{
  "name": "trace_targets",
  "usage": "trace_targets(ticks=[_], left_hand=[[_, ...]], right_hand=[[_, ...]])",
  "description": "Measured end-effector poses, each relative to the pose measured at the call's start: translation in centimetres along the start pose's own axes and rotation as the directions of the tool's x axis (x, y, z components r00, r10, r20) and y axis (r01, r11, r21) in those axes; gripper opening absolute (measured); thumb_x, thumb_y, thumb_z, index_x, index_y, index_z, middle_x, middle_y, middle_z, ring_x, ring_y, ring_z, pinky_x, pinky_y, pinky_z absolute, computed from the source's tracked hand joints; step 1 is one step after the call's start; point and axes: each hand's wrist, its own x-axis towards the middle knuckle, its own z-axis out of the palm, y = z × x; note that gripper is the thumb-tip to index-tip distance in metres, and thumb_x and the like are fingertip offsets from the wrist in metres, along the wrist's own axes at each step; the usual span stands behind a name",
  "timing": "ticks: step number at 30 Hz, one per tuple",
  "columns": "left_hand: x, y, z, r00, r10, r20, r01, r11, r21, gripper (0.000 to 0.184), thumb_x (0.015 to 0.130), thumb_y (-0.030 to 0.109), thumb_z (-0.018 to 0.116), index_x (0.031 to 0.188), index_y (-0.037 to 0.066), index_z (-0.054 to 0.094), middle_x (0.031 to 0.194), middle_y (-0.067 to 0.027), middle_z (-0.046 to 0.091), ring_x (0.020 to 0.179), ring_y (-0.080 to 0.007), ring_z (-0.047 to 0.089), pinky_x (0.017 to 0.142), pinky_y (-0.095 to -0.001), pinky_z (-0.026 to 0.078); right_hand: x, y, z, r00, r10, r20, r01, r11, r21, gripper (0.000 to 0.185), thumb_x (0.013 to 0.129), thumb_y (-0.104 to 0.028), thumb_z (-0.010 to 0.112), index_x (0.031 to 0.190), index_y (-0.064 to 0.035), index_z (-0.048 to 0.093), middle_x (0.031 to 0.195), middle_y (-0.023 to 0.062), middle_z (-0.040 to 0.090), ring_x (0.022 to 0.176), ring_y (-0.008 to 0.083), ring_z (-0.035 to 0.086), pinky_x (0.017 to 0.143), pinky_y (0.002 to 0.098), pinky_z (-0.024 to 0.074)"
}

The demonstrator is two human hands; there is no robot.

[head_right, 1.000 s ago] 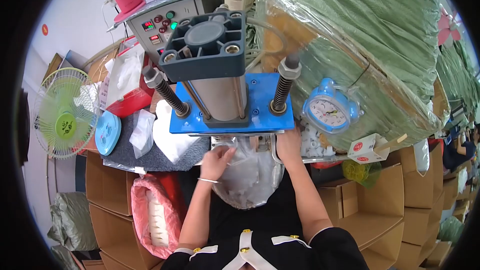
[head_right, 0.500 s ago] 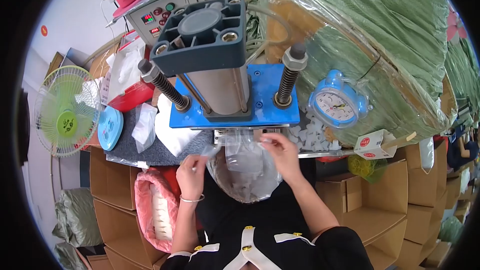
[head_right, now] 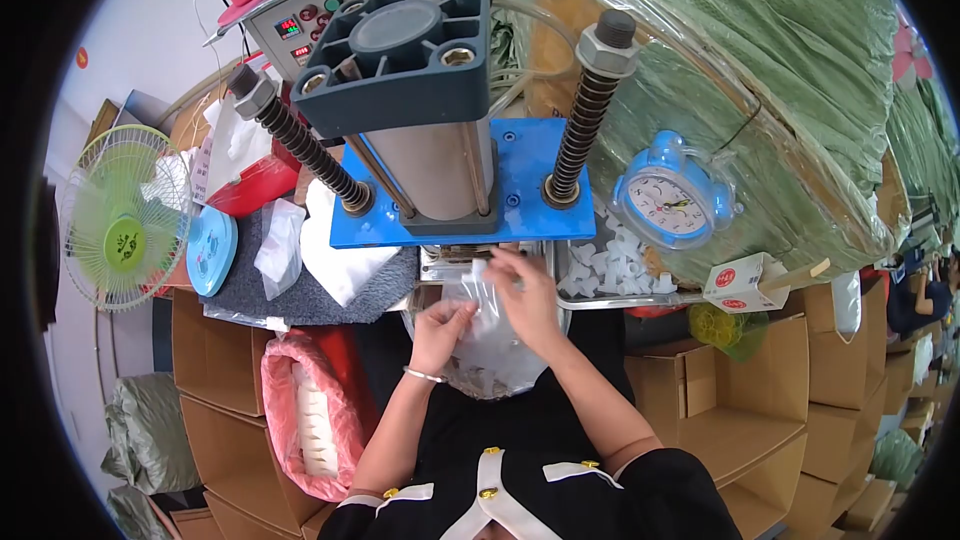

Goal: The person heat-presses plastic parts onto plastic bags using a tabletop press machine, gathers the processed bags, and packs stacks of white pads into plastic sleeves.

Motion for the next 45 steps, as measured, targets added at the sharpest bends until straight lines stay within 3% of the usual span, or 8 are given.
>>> trace_targets(ticks=[5, 9, 14, 17, 21, 28, 38, 45], left_hand=[[3.7, 1.7, 0.7, 0.995, -0.049, -0.090, 0.044, 0.997, -0.056, 0.029, 0.090, 0.027, 0.068, 0.078, 0.002, 0.067, 0.067, -0.0034, 0.065, 0.056, -0.0058, 0.057, 0.047, -0.0200, 0.044], [4.0, 0.8, -1.0, 0.988, 0.126, -0.084, -0.080, 0.906, 0.416, 0.038, 0.087, 0.036, 0.070, 0.082, -0.001, 0.068, 0.066, -0.0086, 0.066, 0.055, -0.0197, 0.062, 0.054, -0.0331, 0.049], [3.2, 4.1, -7.8, 0.652, 0.746, -0.135, 0.043, 0.142, 0.989, 0.069, 0.081, 0.045, 0.068, 0.129, -0.002, 0.051, 0.141, -0.0222, 0.043, 0.130, -0.0367, 0.041, 0.104, -0.0449, 0.036], [1.0, -0.6, -7.1, 0.792, 0.592, -0.148, 0.079, 0.140, 0.987, 0.065, 0.079, 0.038, 0.071, 0.128, 0.001, 0.051, 0.145, -0.0186, 0.040, 0.135, -0.0346, 0.035, 0.112, -0.0474, 0.026], [-2.3, 0.5, -7.3, 0.759, 0.642, -0.110, -0.120, 0.305, 0.945, 0.015, 0.081, 0.014, 0.070, 0.090, 0.005, 0.062, 0.087, -0.0093, 0.065, 0.083, -0.0322, 0.062, 0.079, -0.0416, 0.047], [-4.3, 6.1, -2.0, 0.881, 0.458, -0.119, -0.270, 0.693, 0.668, 0.020, 0.076, 0.015, 0.079, 0.080, -0.001, 0.068, 0.068, -0.0089, 0.065, 0.057, -0.0150, 0.059, 0.056, -0.0275, 0.047], [-1.1, 1.5, -0.7, 1.000, -0.009, 0.014, 0.007, 0.988, 0.155, 0.025, 0.089, 0.022, 0.069, 0.091, -0.002, 0.069, 0.068, -0.0020, 0.066, 0.056, -0.0059, 0.056, 0.051, -0.0222, 0.044], [3.7, -0.5, -0.4, 0.993, 0.112, -0.044, -0.105, 0.986, 0.130, 0.031, 0.088, 0.028, 0.071, 0.083, -0.002, 0.068, 0.066, -0.0025, 0.066, 0.054, -0.0036, 0.053, 0.047, -0.0227, 0.042]], right_hand=[[3.8, 2.9, -5.8, 0.984, -0.174, -0.027, 0.095, 0.654, -0.751, 0.023, 0.076, 0.004, 0.056, 0.097, -0.0002, 0.064, 0.100, 0.0188, 0.062, 0.097, 0.0383, 0.055, 0.085, 0.0478, 0.0428], [4.3, 7.2, -5.8, 0.969, -0.245, -0.035, 0.136, 0.646, -0.751, 0.026, 0.072, 0.006, 0.054, 0.096, 0.0035, 0.062, 0.101, 0.0229, 0.059, 0.095, 0.0425, 0.055, 0.083, 0.0502, 0.0444], [4.6, 7.9, -6.2, 0.990, -0.123, -0.073, 0.047, 0.761, -0.647, 0.028, 0.075, 0.005, 0.053, 0.102, 0.0041, 0.059, 0.097, 0.0258, 0.060, 0.095, 0.0419, 0.056, 0.080, 0.0508, 0.0451], [3.9, 5.1, -7.0, 0.984, -0.018, -0.180, -0.085, 0.832, -0.548, 0.021, 0.084, -0.001, 0.056, 0.104, 0.0021, 0.058, 0.093, 0.0218, 0.061, 0.087, 0.0338, 0.061, 0.075, 0.0425, 0.0482], [-0.6, 2.1, -5.6, 0.968, 0.212, -0.134, -0.185, 0.965, 0.188, 0.017, 0.093, -0.014, 0.060, 0.105, -0.0016, 0.058, 0.085, 0.0105, 0.060, 0.074, 0.0140, 0.057, 0.069, 0.0274, 0.0460], [0.8, -7.1, -4.3, 0.865, -0.286, 0.412, 0.446, 0.814, -0.372, 0.015, 0.088, -0.003, 0.054, 0.103, -0.0036, 0.060, 0.098, 0.0130, 0.056, 0.094, 0.0337, 0.054, 0.080, 0.0394, 0.0453], [0.5, -1.2, -2.1, 0.992, -0.107, 0.066, 0.119, 0.971, -0.210, 0.020, 0.091, -0.015, 0.059, 0.110, -0.0081, 0.063, 0.094, 0.0154, 0.063, 0.085, 0.0347, 0.061, 0.073, 0.0435, 0.0486], [2.7, 2.9, -6.9, 0.988, -0.140, -0.064, 0.000, 0.415, -0.910, 0.015, 0.082, -0.018, 0.063, 0.089, -0.0050, 0.065, 0.085, 0.0135, 0.059, 0.085, 0.0330, 0.057, 0.076, 0.0463, 0.0424]])
